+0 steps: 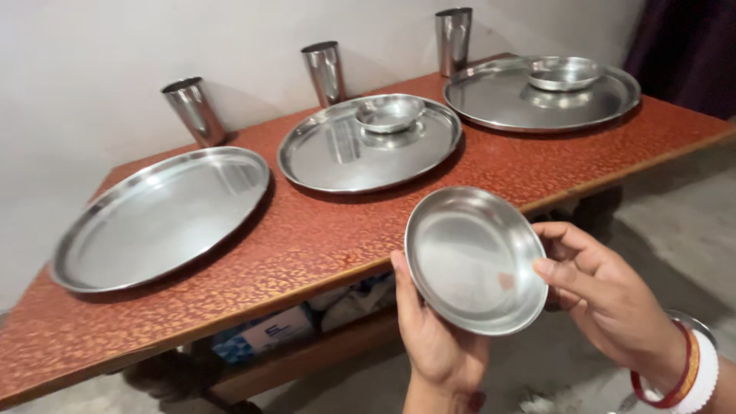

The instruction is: The person wipes several small stainless steel bowls and cups with a cloth, then places them onto round metal trays on a table. The person handles each item one at a time, wiping the interior and exterior surfaces before arranging them on the trays.

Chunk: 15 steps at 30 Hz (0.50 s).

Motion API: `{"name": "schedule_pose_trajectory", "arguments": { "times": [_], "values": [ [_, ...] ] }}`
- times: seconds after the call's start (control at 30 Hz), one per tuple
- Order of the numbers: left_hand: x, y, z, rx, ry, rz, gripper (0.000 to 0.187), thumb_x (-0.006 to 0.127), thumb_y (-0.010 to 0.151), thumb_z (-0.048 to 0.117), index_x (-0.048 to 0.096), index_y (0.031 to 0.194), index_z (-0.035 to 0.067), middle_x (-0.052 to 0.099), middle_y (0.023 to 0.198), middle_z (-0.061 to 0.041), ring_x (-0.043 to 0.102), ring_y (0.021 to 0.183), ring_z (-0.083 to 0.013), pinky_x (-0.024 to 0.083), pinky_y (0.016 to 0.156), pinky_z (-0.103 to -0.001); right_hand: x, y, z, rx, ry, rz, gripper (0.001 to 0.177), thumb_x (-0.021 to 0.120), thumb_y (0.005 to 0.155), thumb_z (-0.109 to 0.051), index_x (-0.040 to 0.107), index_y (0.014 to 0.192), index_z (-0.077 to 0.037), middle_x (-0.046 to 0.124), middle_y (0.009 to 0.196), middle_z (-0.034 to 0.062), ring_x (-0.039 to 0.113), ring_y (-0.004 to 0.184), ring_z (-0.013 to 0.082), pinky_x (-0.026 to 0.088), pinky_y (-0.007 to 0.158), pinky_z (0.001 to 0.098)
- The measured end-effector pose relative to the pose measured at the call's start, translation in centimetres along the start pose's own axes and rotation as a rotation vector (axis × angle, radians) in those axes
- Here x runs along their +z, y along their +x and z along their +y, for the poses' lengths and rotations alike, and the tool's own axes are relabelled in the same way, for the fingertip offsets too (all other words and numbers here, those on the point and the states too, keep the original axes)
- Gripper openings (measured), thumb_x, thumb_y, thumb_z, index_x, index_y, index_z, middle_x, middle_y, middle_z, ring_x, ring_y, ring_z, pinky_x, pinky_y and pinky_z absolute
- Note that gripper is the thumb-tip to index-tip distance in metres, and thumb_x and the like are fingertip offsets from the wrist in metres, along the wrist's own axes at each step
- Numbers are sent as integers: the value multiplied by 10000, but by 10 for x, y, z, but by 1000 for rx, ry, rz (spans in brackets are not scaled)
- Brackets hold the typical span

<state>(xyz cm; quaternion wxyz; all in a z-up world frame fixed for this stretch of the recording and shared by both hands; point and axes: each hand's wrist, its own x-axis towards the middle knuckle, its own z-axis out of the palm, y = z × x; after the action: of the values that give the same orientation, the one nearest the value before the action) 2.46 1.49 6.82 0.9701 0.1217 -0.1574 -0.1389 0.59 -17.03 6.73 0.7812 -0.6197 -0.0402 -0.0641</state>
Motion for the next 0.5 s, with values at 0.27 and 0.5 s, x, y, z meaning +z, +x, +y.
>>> {"name": "schedule_pose_trajectory", "arguments": {
  "times": [0.27, 0.5],
  "values": [
    [24, 44, 58, -75, 266, -99, 673, 320, 1045, 574, 539, 1396, 42, 665, 1298, -121, 652, 1193, -244, 551, 999, -402, 34, 34, -23, -92, 77, -30, 390, 586, 964, -87, 526, 1337, 7, 673, 1161, 122, 666, 1005, 190, 551, 847, 391],
    [34, 85, 129, -47, 692, -27, 564, 431, 1047, 526, 608, 1339, 77, 703, 1130, -86, 709, 931, -170, 610, 773, -349, 73, 74, -58, -84, -14, 9, 362, 566, 956, -98, 549, 1305, -3, 686, 1126, 107, 668, 983, 166, 550, 844, 366]
  ]
}}
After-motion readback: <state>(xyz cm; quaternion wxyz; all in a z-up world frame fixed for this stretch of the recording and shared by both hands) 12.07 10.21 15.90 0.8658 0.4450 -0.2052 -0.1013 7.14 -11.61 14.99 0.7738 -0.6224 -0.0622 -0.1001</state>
